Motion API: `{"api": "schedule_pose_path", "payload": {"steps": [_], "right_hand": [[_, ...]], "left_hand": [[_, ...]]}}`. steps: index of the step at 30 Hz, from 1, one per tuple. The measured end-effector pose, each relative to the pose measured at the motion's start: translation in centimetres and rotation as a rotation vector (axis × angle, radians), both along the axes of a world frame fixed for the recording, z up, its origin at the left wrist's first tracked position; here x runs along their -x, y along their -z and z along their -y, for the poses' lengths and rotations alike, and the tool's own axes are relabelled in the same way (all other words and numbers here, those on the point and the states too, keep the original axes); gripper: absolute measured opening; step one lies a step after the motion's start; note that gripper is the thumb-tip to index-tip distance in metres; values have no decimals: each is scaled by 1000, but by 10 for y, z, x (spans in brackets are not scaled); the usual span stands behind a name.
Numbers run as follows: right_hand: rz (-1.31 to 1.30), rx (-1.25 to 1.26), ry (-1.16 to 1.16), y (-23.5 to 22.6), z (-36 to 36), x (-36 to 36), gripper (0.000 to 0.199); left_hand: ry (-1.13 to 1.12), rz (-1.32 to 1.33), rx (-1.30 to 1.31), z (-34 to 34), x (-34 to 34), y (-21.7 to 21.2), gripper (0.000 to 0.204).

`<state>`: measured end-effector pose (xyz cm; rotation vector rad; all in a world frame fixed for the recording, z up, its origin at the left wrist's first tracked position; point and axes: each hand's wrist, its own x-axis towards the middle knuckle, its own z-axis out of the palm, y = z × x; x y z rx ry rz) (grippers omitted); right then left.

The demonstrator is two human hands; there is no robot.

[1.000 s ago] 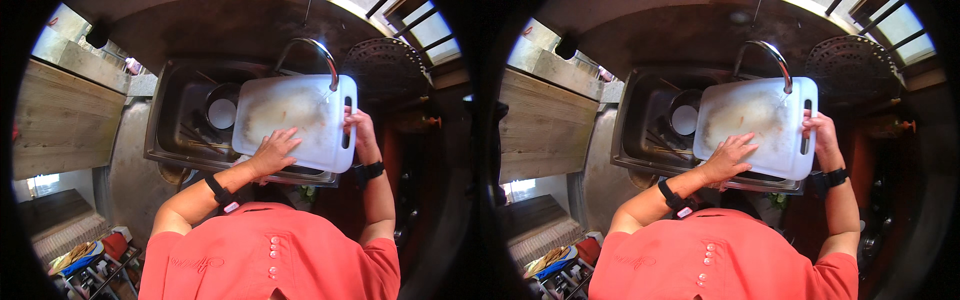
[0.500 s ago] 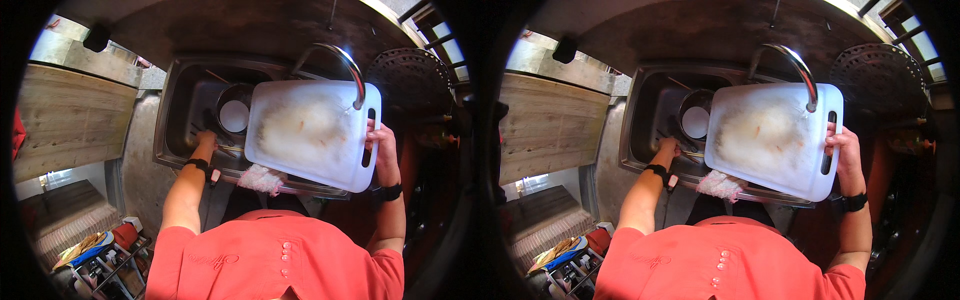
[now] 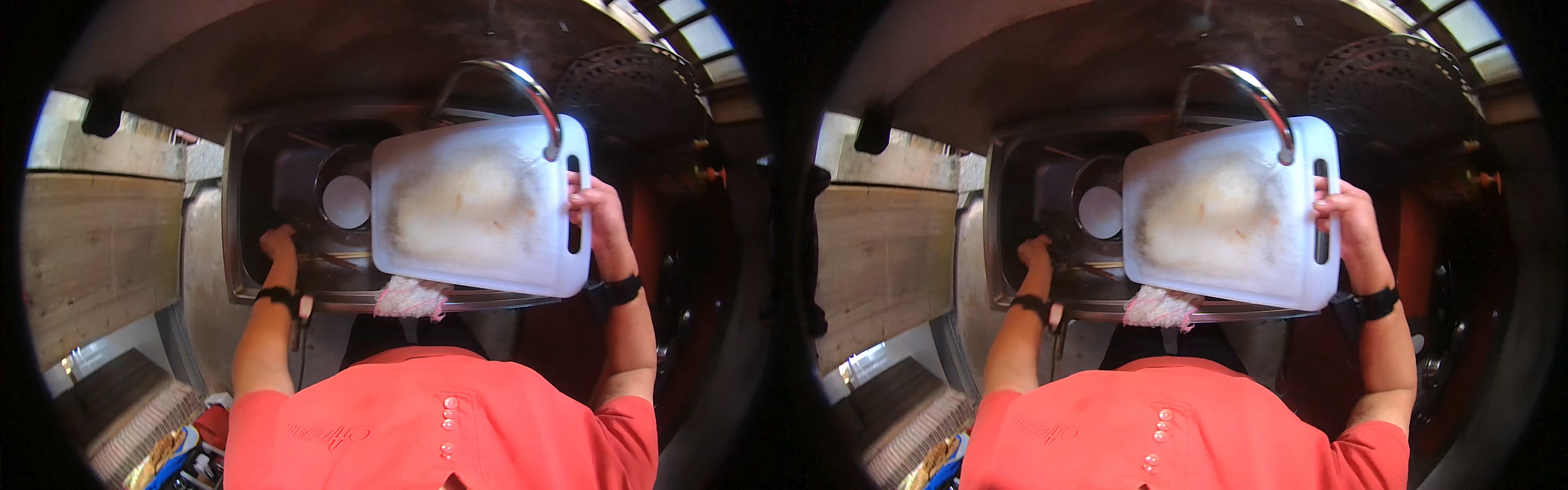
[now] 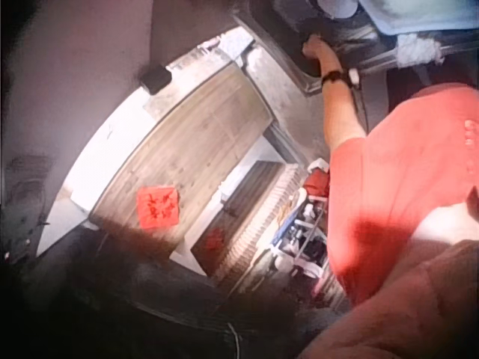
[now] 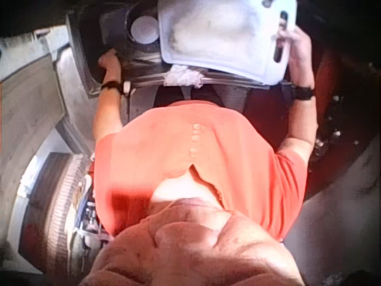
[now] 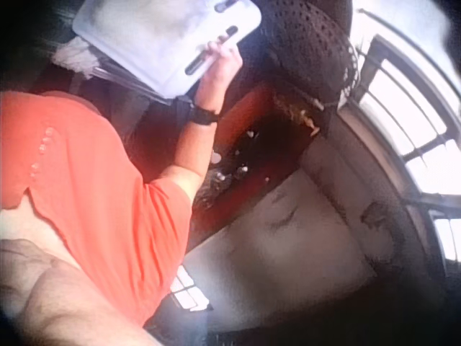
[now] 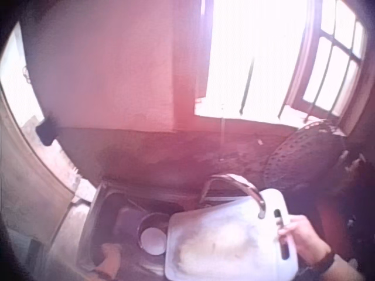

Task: The person walks into the kitchen, picks up a cutting board with raw chicken pieces, and washes them in a colander under running water. They then transfer the chicken to a green bowl and place it on the counter.

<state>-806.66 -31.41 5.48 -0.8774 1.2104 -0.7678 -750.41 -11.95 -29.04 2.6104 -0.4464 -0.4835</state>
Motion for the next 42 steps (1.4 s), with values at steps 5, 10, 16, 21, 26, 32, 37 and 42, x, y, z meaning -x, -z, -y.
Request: {"api": "schedule_pose_path", "payload": {"steps": [5, 10, 16, 21, 26, 32, 37, 42], "right_hand": [[-53, -18, 65, -1, -5, -7, 34], [-74, 30, 6, -8, -2, -16, 32], [-115, -35, 64, 2, -5, -14, 31], [-43, -18, 45, 11, -6, -14, 31], [0, -17, 19, 3, 2, -23, 32], [-14, -47, 42, -2, 1, -6, 34], [18, -33, 33, 7, -2, -5, 31], [6, -52, 45, 4, 2, -15, 32]], "left_hand": [[387, -578, 617, 48, 108, -167, 14], [777, -1088, 920, 109, 300, -266, 81], [1165, -95, 713, 104, 337, -233, 38], [863, -289, 534, 115, 257, -191, 54], [861, -489, 662, 122, 319, -243, 75], [1071, -443, 818, 112, 339, -235, 60], [618, -208, 323, 114, 260, -199, 34], [766, -264, 736, 117, 330, -217, 43]]}}
